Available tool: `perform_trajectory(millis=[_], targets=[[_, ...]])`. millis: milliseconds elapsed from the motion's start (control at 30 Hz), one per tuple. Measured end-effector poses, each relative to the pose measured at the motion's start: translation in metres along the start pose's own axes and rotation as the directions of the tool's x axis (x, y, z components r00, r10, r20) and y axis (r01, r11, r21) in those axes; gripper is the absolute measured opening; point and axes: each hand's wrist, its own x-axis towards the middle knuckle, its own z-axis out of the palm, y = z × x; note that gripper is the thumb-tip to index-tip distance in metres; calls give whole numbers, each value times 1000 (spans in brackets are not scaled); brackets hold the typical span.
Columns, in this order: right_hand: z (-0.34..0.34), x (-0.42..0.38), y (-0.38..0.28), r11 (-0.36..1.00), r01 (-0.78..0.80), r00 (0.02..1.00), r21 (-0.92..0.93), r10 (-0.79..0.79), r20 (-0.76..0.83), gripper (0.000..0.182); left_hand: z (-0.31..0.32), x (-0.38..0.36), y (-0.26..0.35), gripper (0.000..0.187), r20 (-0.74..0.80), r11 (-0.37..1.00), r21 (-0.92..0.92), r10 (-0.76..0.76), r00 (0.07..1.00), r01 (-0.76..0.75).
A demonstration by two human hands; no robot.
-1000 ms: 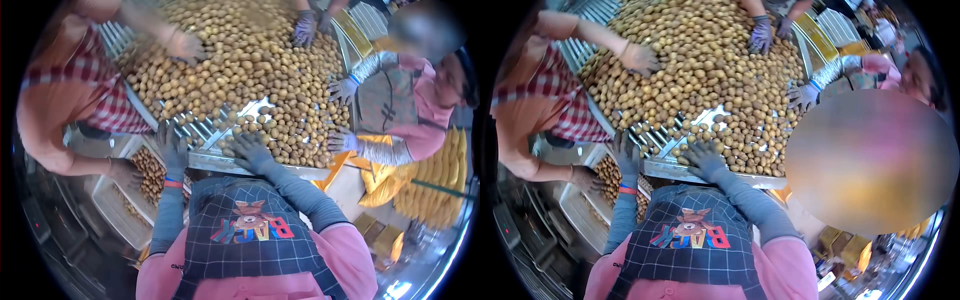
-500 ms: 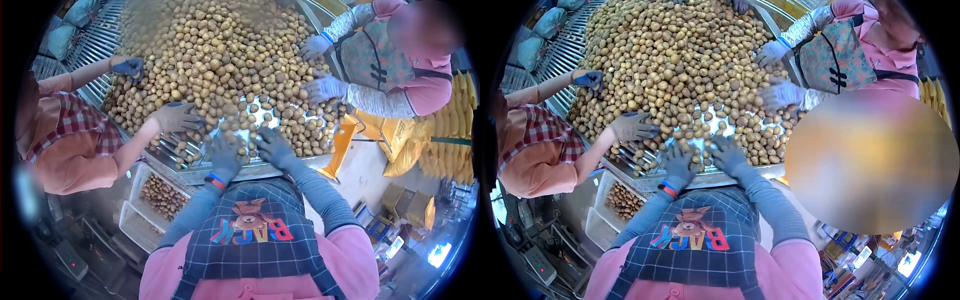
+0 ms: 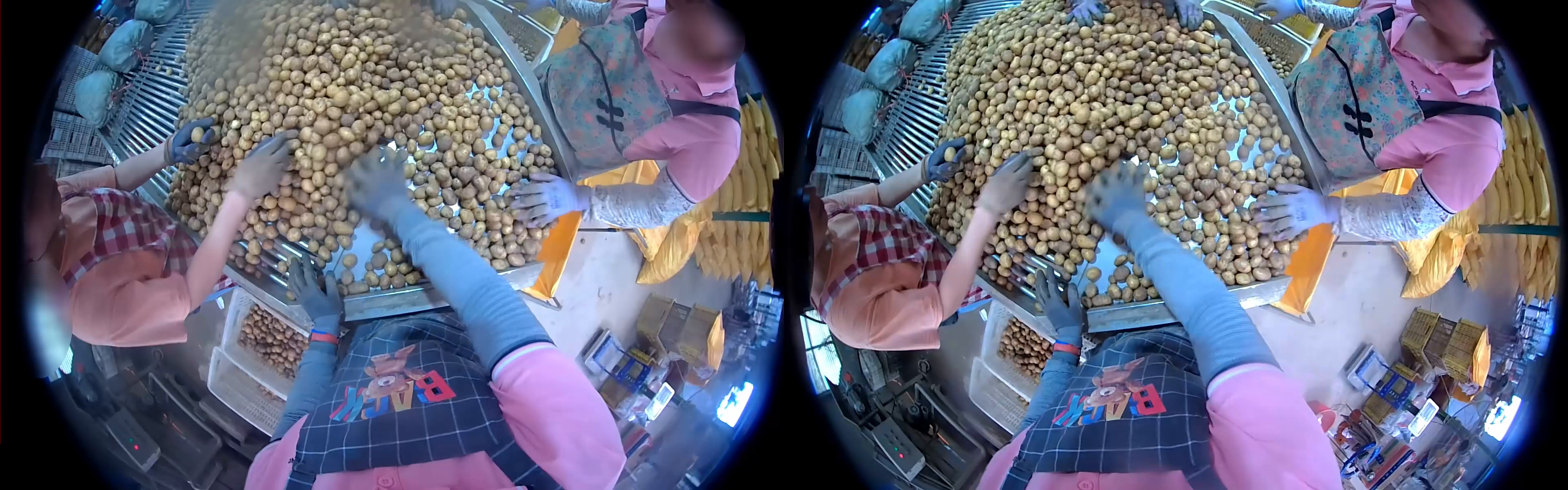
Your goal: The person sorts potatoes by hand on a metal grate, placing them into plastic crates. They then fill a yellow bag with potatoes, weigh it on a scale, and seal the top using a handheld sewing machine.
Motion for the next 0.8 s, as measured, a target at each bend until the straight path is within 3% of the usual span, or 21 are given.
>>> perform_trajectory(millis=[33,100,167,233,300,367,433,467,500,533,600,633,667,700,733,767,800], targets=[[-2,-25,-9,993,102,993,64,-106,59,49,-2,0,9,66,24,995,100,-14,1000,12],[9,-73,5,941,338,939,-6,-337,64,45,-3,1,12,68,37,992,120,-29,999,24],[0,-111,37,897,404,892,182,-430,142,43,-7,2,9,67,36,998,56,2,999,-4],[3,-123,79,851,521,853,64,-521,-21,38,-5,0,7,66,40,995,98,-5,999,1],[-10,-114,115,905,412,903,-106,-391,176,36,-6,3,14,64,101,991,130,-1,995,-12],[-42,-85,136,878,393,913,-274,-337,231,36,1,4,11,62,75,979,197,47,996,-61],[-42,-56,149,891,179,981,-418,-126,151,34,3,4,8,59,131,989,141,28,991,-47],[-38,-42,149,889,191,978,-416,-137,157,34,3,5,9,56,101,984,171,38,994,-55],[-32,-28,144,937,-34,999,-348,29,-21,32,3,6,10,56,95,984,175,27,995,-43],[-26,-14,138,939,-249,961,-238,209,-181,29,3,7,11,55,94,983,173,37,995,-53],[-1,12,106,975,8,930,222,74,-360,30,1,7,12,53,99,984,168,36,994,-52],[1,18,68,875,83,926,478,109,-361,34,1,6,12,53,98,984,170,31,995,-48],[29,31,54,952,20,991,305,22,-134,40,1,6,12,52,106,986,163,21,994,-38],[12,20,7,996,-21,1000,86,22,-4,48,0,7,12,51,115,987,156,16,993,-34],[16,14,-25,995,19,996,97,-28,89,51,0,7,11,52,106,989,141,26,994,-41],[27,-1,-45,1000,7,1000,20,-7,-5,48,0,7,10,52,115,989,140,34,993,-50],[27,-14,-53,994,32,986,100,-48,161,49,0,7,10,53,65,983,176,35,997,-46]])
